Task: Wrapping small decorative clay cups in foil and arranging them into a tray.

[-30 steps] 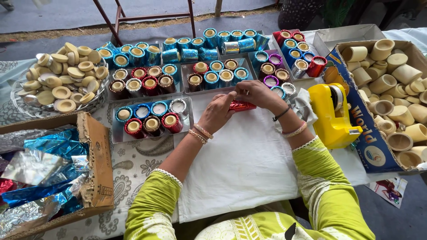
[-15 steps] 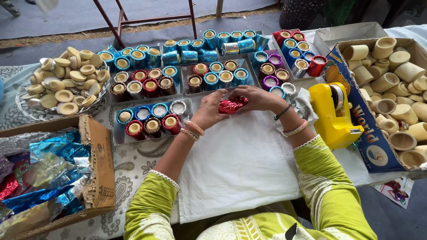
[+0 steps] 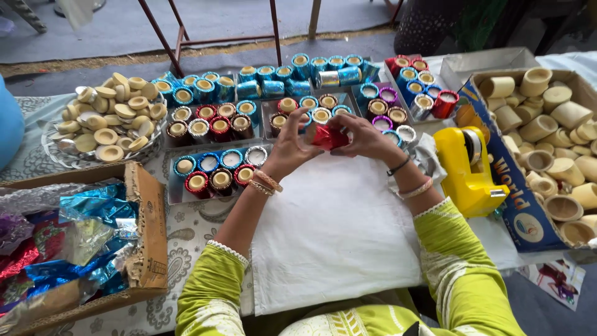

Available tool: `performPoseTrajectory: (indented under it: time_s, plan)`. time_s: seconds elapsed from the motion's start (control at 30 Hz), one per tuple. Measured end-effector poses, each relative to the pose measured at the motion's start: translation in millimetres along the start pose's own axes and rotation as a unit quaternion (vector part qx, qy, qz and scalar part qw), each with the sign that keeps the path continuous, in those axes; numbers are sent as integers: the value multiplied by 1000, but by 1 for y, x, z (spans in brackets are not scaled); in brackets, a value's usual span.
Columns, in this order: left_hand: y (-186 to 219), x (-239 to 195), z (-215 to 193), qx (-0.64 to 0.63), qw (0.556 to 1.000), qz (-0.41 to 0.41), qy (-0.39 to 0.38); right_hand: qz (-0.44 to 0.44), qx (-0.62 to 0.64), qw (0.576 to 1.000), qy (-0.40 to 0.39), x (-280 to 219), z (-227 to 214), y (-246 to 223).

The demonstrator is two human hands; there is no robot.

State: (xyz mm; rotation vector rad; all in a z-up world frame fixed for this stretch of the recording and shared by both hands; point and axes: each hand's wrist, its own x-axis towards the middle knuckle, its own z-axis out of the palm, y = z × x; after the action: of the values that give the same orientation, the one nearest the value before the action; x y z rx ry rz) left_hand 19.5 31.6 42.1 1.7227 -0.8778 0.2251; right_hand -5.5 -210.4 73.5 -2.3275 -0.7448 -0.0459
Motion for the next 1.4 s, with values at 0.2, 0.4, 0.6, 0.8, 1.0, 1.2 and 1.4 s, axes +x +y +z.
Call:
performPoseTrajectory:
  time_s: [0.2,0.4,0.6,0.8,1.0,1.2,1.4]
  plan:
    - [-35,-1,27,-82,992,-96,-28,32,151,981,116,-9,28,24]
    - [-27,-7,35,-70,994,-78,-11,72,213,959,175,-19,63,32]
    - [-17,-14,37,-60,993,-101,-30,102,189,961,172,-22,68,24]
    - [-10,-17,41,-38,996,-79,-22,90,153,971,162,-24,67,32]
    - [-3,-18,40,26,999,30,-2,-48,67,981,176,-27,58,36]
    - [3,-17,40,28,998,56,4,-70,27,982,176,-27,51,25]
    - [-19,-20,50,17,999,-44,-2,-25,70,988,134,-27,53,29]
